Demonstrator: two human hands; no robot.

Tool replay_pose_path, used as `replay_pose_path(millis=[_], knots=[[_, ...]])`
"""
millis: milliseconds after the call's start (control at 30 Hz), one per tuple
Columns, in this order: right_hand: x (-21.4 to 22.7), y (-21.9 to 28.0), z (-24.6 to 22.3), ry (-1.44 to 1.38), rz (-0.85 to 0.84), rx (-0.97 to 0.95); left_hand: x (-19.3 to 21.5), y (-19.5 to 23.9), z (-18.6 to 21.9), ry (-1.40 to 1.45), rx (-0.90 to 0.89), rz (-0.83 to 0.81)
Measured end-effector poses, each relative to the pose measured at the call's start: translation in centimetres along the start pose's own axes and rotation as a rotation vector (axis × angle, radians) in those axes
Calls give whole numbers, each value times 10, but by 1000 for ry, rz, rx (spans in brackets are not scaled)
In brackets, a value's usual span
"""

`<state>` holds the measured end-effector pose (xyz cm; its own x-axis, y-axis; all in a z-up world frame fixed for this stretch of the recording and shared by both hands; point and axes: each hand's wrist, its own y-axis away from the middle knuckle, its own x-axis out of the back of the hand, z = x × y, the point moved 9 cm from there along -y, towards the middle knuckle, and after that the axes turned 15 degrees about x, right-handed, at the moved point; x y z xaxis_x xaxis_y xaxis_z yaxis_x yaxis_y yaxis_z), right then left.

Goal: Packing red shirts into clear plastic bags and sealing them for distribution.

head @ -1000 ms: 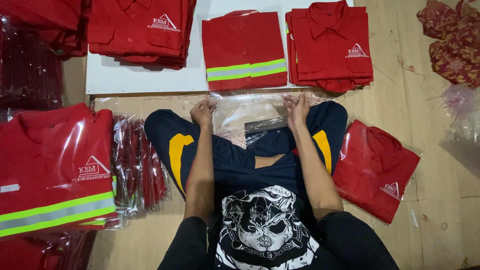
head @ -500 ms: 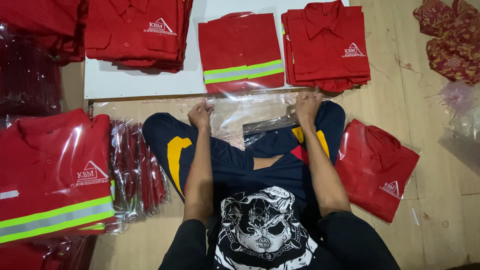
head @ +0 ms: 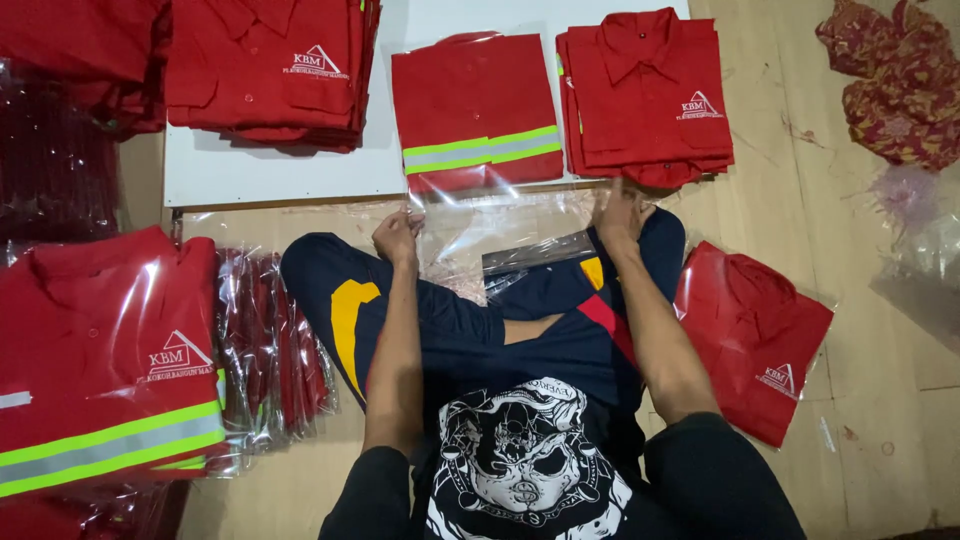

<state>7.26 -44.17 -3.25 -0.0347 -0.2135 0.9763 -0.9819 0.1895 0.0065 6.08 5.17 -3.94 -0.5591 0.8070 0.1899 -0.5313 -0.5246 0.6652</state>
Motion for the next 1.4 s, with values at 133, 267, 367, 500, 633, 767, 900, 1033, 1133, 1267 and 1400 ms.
replay_pose_path(millis=[133, 267, 367, 500, 633, 767, 900, 1033, 1133, 1267, 1400], knots=[[-30, -8, 25, -191, -52, 29, 4, 8, 3, 11, 2, -1], [-26, -8, 6, 129, 74, 319, -4, -51, -29, 51, 39, -10], [-19, 8, -8, 216, 36, 324, 5, 17, 7, 83, 18, -37], [-11, 2, -18, 152, 34, 318, -4, 2, 0, 100, 4, -68], [-5, 12, -20, 66, 107, 284, -1, 13, -1, 91, -2, -85], [26, 26, -47, 122, 174, 394, 1, 17, 1, 45, -6, -81], [-16, 7, -20, 113, 122, 340, 1, 16, 0, 21, -5, -61], [-56, -6, 9, 114, 286, 338, 3, 12, -4, 40, -35, -62], [2, 8, -21, 110, 322, 312, -1, 5, -5, 63, -53, -61], [57, 29, -50, 20, 431, 398, -5, -10, -12, 77, -77, -67], [43, 25, -40, 16, 365, 355, 2, 7, -6, 93, -65, -67]])
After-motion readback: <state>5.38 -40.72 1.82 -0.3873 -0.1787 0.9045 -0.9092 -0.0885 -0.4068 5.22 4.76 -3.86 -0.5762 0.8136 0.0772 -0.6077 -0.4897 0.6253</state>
